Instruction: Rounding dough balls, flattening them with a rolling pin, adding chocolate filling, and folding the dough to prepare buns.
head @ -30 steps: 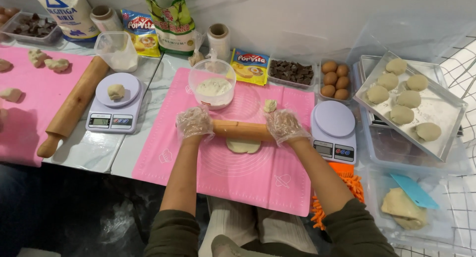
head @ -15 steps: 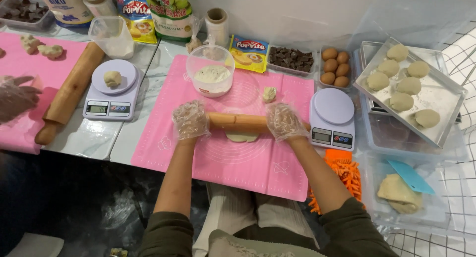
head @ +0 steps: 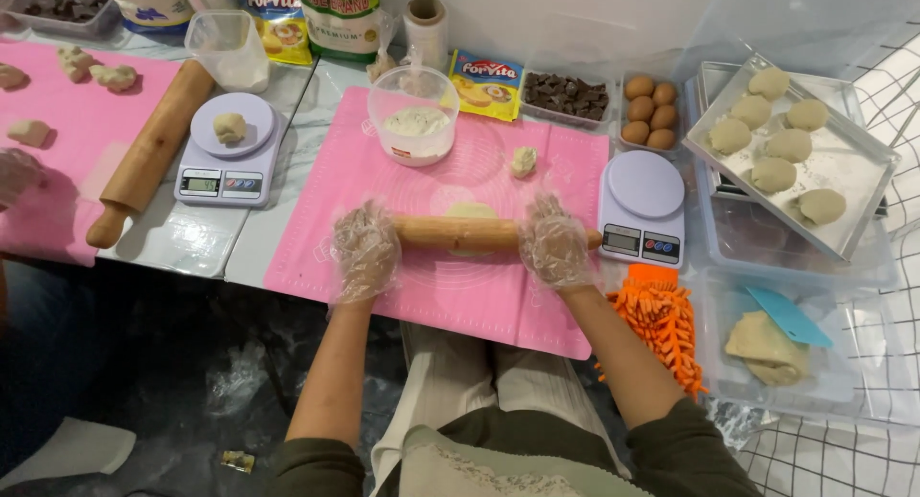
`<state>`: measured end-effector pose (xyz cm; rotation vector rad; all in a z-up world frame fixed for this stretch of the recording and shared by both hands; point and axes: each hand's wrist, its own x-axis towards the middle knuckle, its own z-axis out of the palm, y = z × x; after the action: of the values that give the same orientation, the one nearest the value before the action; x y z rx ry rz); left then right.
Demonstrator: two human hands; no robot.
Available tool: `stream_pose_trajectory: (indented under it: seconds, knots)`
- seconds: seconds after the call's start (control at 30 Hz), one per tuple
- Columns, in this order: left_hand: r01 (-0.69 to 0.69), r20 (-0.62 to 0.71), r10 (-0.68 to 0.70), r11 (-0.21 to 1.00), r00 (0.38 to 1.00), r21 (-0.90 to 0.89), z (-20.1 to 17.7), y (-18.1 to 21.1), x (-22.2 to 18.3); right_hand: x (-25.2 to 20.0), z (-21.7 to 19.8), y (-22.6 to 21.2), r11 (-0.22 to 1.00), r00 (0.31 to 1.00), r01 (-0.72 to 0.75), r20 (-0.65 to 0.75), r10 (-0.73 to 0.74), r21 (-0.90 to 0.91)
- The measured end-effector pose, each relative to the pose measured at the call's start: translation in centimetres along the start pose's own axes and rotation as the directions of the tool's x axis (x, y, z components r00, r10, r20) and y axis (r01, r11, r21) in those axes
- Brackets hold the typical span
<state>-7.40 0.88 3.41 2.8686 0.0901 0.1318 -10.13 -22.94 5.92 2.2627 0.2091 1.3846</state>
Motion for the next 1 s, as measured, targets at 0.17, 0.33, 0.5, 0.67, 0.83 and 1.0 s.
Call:
stream_pose_trajectory:
  seconds: [0.17,0.33,0.5,0.67,0.83,1.0]
  knots:
    - [-0.018,-0.001,0.018,1.000,1.000,0.008,-1.3,-0.4,-2.9,-4.0,1.5,0.0,0.989,0.895,0.058,0.432,-0.111,0.133]
    - [-0.245,-0.486,0.244,0.967,0.839,0.064,2.8,-2.4,-4.8,-4.0,-1.4,-0.2,0.920,0.670,-0.264,0.741,-0.041,0.289]
    - [-0.234,-0.608,0.255,0.965,0.752,0.116,2.6,-2.2,-5.3,-4.1,-1.3,0.0,0.942,0.545,-0.254,0.837,-0.049,0.221]
    - [-0.185,-0.493,0.172,0.982,0.853,0.023,5.8,-2.6,-0.8,-4.3,4.2,-0.2,0.891,0.601,-0.318,0.796,-0.075,0.324]
    - [-0.049,-0.236,0.080,0.990,0.968,0.135,2.3,0.5,2.4,-0.5,6.4,0.3,0.873,0.556,-0.350,0.825,-0.097,0.339]
    - [-0.031,-0.535,0.040,0.999,0.844,0.027,1.3,3.1,6.1,-0.3,12.1,0.4,0.826,0.508,-0.452,0.858,-0.072,0.337]
